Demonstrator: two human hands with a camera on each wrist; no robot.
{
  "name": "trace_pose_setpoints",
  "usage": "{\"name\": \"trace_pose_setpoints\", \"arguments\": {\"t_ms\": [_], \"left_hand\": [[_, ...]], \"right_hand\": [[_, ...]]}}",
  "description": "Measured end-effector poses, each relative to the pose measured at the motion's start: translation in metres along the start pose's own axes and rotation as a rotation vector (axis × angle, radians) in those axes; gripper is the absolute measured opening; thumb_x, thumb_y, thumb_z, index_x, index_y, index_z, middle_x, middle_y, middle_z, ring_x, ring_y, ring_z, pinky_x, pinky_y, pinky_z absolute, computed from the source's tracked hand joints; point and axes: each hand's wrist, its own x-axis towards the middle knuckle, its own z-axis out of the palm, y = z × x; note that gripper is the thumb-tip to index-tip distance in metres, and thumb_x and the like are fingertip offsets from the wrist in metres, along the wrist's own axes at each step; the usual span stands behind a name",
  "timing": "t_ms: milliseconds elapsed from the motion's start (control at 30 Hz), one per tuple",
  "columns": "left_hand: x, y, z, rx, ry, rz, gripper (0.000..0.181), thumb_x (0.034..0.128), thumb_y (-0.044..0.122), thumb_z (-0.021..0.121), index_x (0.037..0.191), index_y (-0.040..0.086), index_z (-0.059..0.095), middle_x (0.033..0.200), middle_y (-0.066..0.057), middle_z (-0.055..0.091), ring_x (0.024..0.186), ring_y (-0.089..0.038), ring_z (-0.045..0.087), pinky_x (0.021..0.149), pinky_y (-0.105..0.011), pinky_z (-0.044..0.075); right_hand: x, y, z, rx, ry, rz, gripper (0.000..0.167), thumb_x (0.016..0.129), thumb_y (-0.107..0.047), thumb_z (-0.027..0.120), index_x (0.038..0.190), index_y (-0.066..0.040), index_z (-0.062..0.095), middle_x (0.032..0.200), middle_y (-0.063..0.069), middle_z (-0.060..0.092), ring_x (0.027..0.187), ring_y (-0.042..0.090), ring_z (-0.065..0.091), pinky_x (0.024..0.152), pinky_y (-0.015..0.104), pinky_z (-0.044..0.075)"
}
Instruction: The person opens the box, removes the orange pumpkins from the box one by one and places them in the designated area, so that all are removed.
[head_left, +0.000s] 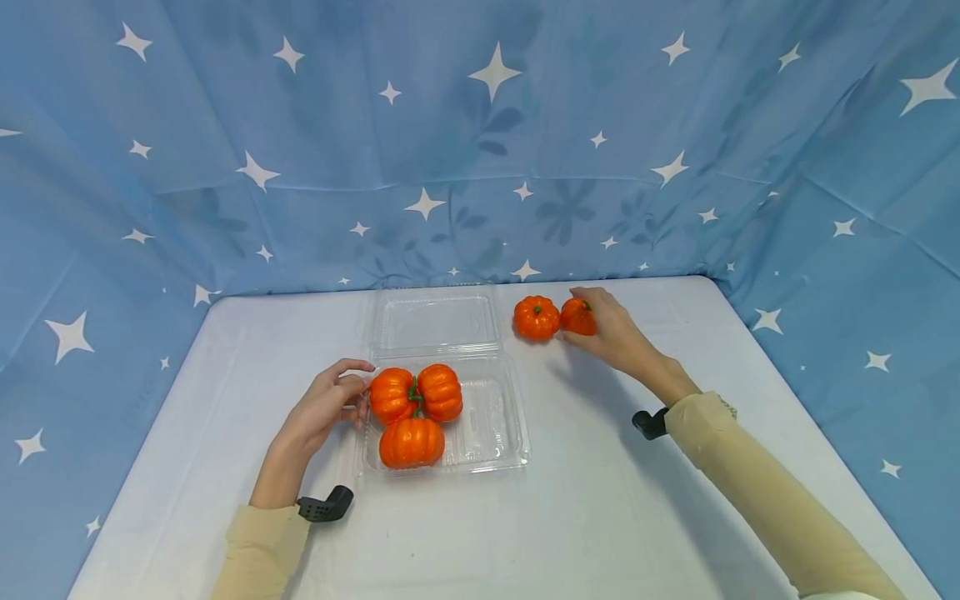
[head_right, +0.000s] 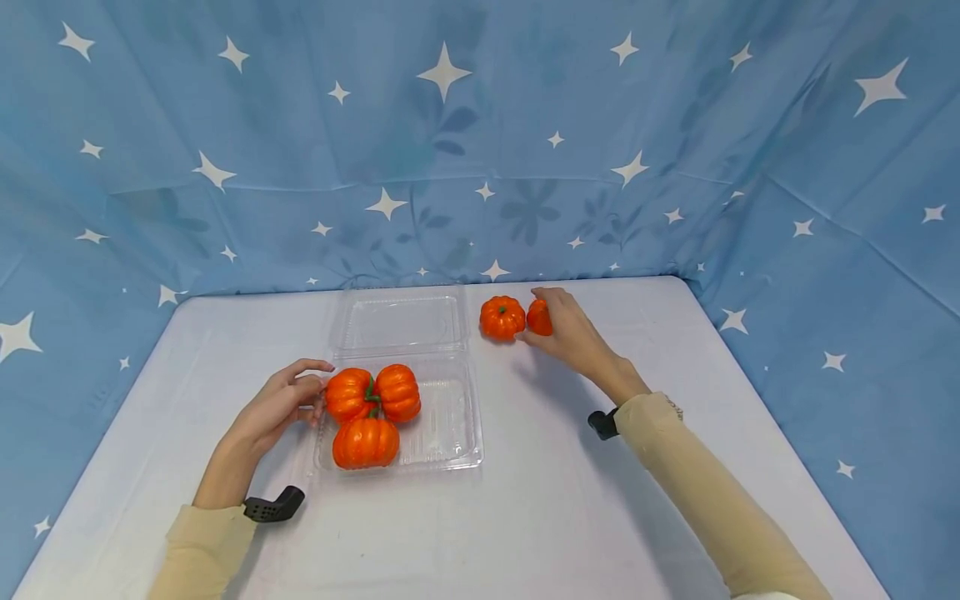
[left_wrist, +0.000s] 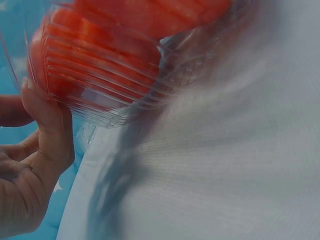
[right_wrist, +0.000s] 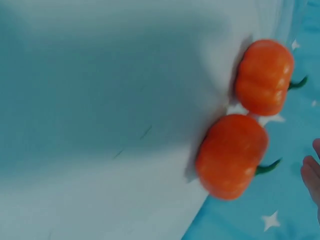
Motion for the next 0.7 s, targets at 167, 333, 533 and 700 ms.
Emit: {"name": "trace_pose_setpoints", "arguments": {"t_ms": [167, 333, 533, 700], "left_hand": [[0.001, 0.000, 0.000, 0.003, 0.002, -0.006, 0.038, 0.1031, 0.008, 0.046, 0.140, -0.004, 0.043, 0.070, -0.006, 0.056, 0.061, -0.016, 0.053, 0.057, -0.028, 0.054], [0.001, -0.001, 0.000, 0.003, 0.002, -0.011, 0.039, 0.1028, 0.008, 0.045, 0.140, -0.004, 0.043, 0.070, -0.006, 0.057, 0.061, -0.016, 0.053, 0.057, -0.028, 0.054], [0.002, -0.001, -0.001, 0.002, 0.003, -0.009, 0.038, 0.1025, 0.008, 0.045, 0.139, -0.004, 0.043, 0.070, -0.006, 0.057, 0.061, -0.016, 0.053, 0.057, -0.028, 0.054], [0.002, -0.002, -0.001, 0.005, 0.003, -0.008, 0.039, 0.1027, 0.008, 0.046, 0.139, -0.004, 0.043, 0.071, -0.006, 0.057, 0.061, -0.016, 0.053, 0.058, -0.028, 0.055]], "right_hand": [[-0.002, -0.017, 0.004, 0.023, -0.002, -0.082, 0.072, 0.088, -0.019, 0.081, 0.145, 0.005, 0.045, 0.144, 0.024, 0.050, 0.135, 0.043, 0.048, 0.110, 0.060, 0.045], [-0.004, -0.029, 0.008, 0.045, -0.031, -0.142, 0.071, 0.086, -0.020, 0.083, 0.143, 0.004, 0.048, 0.143, 0.023, 0.052, 0.134, 0.040, 0.048, 0.108, 0.059, 0.046], [-0.006, -0.044, 0.012, -0.005, -0.085, -0.183, 0.071, 0.087, -0.027, 0.083, 0.143, 0.002, 0.049, 0.145, 0.021, 0.052, 0.135, 0.038, 0.049, 0.110, 0.056, 0.046], [-0.008, -0.058, 0.014, -0.043, -0.131, -0.186, 0.075, 0.087, -0.029, 0.083, 0.146, 0.001, 0.047, 0.145, 0.018, 0.052, 0.134, 0.036, 0.051, 0.111, 0.054, 0.045]]}}
